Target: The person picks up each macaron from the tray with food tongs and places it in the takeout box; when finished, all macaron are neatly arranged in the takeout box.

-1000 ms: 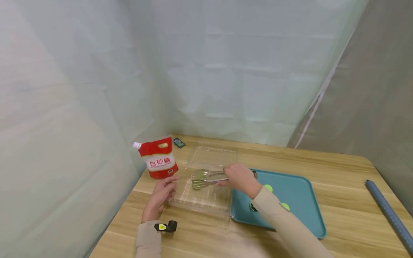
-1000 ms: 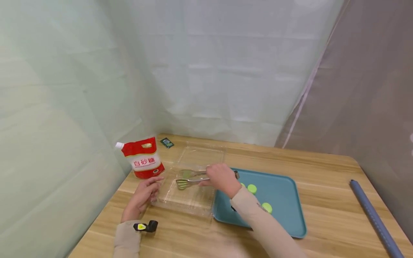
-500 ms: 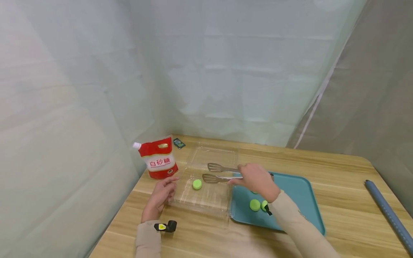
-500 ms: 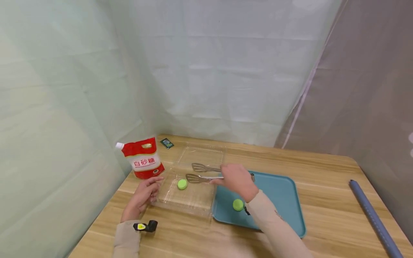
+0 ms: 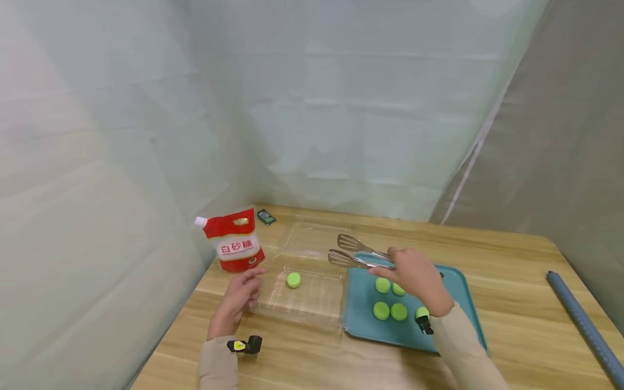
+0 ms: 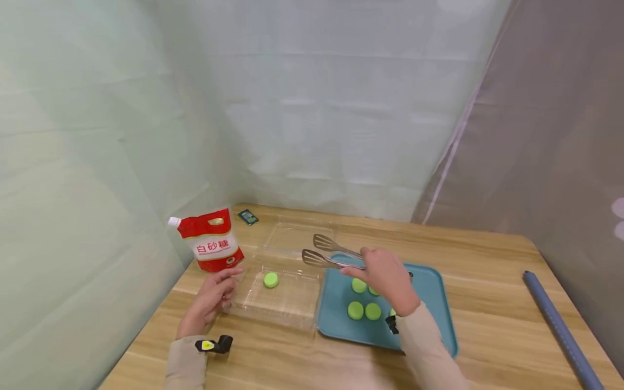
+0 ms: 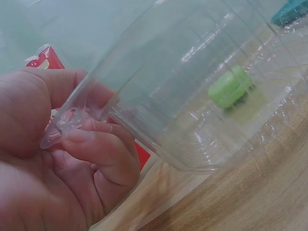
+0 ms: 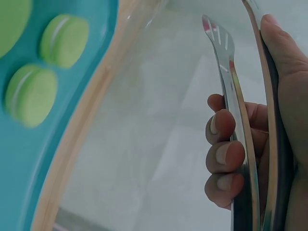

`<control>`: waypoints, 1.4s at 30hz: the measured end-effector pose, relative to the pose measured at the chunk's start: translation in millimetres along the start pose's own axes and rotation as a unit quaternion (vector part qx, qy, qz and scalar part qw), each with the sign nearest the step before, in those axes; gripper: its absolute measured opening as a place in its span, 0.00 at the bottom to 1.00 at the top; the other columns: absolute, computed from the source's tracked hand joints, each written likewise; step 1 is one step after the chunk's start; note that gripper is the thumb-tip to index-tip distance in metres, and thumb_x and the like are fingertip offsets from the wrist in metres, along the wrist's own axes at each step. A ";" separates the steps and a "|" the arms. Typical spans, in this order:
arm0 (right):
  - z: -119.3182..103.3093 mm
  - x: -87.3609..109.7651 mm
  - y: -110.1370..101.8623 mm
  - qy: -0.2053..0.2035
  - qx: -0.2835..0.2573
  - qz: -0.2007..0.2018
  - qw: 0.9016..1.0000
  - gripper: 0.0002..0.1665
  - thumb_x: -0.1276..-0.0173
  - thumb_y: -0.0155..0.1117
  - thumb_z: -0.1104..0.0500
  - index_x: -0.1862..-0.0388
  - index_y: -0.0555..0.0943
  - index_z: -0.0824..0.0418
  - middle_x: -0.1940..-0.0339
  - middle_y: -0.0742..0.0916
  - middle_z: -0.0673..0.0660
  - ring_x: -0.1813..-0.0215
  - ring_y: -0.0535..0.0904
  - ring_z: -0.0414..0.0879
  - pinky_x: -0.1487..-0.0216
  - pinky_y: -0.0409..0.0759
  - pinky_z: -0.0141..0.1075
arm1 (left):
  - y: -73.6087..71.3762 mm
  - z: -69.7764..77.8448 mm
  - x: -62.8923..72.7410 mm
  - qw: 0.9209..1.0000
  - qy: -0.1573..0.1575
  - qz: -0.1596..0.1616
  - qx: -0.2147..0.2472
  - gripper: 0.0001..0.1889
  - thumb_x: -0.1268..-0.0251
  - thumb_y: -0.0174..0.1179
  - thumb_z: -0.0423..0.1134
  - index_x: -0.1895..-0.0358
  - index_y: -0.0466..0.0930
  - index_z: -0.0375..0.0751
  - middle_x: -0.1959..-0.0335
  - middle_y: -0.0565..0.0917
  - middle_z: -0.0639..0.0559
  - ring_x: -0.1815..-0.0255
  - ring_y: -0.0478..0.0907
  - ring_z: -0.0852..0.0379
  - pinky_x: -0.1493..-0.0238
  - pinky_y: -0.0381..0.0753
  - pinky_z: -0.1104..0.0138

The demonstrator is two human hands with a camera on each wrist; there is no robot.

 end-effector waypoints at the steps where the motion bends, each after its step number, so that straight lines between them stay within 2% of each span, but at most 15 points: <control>1: 3.1 2.9 -1.6 0.003 0.002 0.004 1.000 0.30 0.37 0.67 0.32 0.74 0.75 0.57 0.87 0.67 0.48 0.85 0.63 0.40 0.81 0.61 0.35 | -0.3 0.5 -0.1 1.000 0.003 -0.001 -0.002 0.22 0.27 0.48 0.28 0.31 0.68 0.27 0.79 0.65 0.55 0.81 0.61 0.61 0.82 0.62 0.73; 7: 21.5 18.0 -11.8 0.019 -0.002 0.018 1.000 0.29 0.38 0.69 0.32 0.75 0.74 0.55 0.86 0.66 0.46 0.84 0.61 0.40 0.81 0.60 0.35 | -2.2 3.2 -2.3 1.000 0.009 -0.006 -0.009 0.22 0.26 0.48 0.28 0.31 0.67 0.27 0.79 0.64 0.55 0.81 0.61 0.61 0.81 0.62 0.73; 14: 42.5 37.1 -24.4 0.056 -0.016 0.028 0.998 0.29 0.39 0.71 0.34 0.68 0.80 0.60 0.82 0.74 0.47 0.80 0.67 0.42 0.76 0.68 0.38 | -1.0 1.7 -3.0 1.000 0.005 -0.010 -0.023 0.23 0.25 0.48 0.30 0.30 0.67 0.28 0.78 0.65 0.55 0.80 0.62 0.61 0.80 0.63 0.73; 21: 52.9 56.7 -27.3 0.069 -0.003 0.022 0.997 0.28 0.40 0.72 0.36 0.76 0.75 0.57 0.85 0.69 0.48 0.81 0.64 0.42 0.79 0.65 0.37 | -1.8 -2.1 5.0 1.000 -0.002 -0.007 -0.030 0.23 0.24 0.48 0.31 0.29 0.67 0.30 0.78 0.65 0.53 0.80 0.63 0.59 0.80 0.65 0.72; 27: 60.7 64.1 -31.8 0.121 -0.010 -0.018 0.992 0.31 0.41 0.72 0.33 0.76 0.74 0.58 0.83 0.71 0.49 0.78 0.67 0.45 0.77 0.67 0.39 | -1.4 1.5 4.2 1.000 0.003 -0.006 -0.017 0.24 0.26 0.47 0.28 0.29 0.66 0.28 0.79 0.64 0.54 0.81 0.62 0.60 0.81 0.64 0.72; 34: 68.7 71.0 -34.1 0.138 -0.018 -0.057 0.989 0.33 0.43 0.74 0.34 0.82 0.68 0.55 0.83 0.58 0.47 0.80 0.56 0.41 0.78 0.57 0.36 | -1.2 1.8 2.1 1.000 0.003 -0.012 -0.010 0.24 0.25 0.49 0.29 0.28 0.65 0.29 0.79 0.64 0.54 0.81 0.62 0.60 0.81 0.63 0.72; 38: 70.8 75.3 -34.7 0.148 -0.017 -0.069 0.986 0.31 0.45 0.75 0.35 0.80 0.71 0.56 0.82 0.59 0.47 0.79 0.57 0.42 0.78 0.57 0.37 | -2.6 -1.1 0.6 1.000 0.004 -0.017 -0.019 0.24 0.24 0.48 0.30 0.28 0.64 0.29 0.78 0.65 0.53 0.81 0.63 0.60 0.81 0.65 0.72; 42: 73.8 79.5 -35.9 0.155 -0.011 -0.080 0.985 0.31 0.46 0.76 0.34 0.72 0.80 0.61 0.83 0.67 0.49 0.79 0.64 0.43 0.78 0.62 0.38 | -2.2 0.1 -1.2 1.000 0.005 -0.018 -0.024 0.24 0.25 0.48 0.29 0.29 0.65 0.29 0.79 0.65 0.54 0.81 0.63 0.60 0.81 0.65 0.72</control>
Point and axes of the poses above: each hand's wrist, its own x-axis away from the middle knuckle, its own y-axis out of the palm, z = x × y, the point moved 2 cm from there along -x, towards the middle knuckle
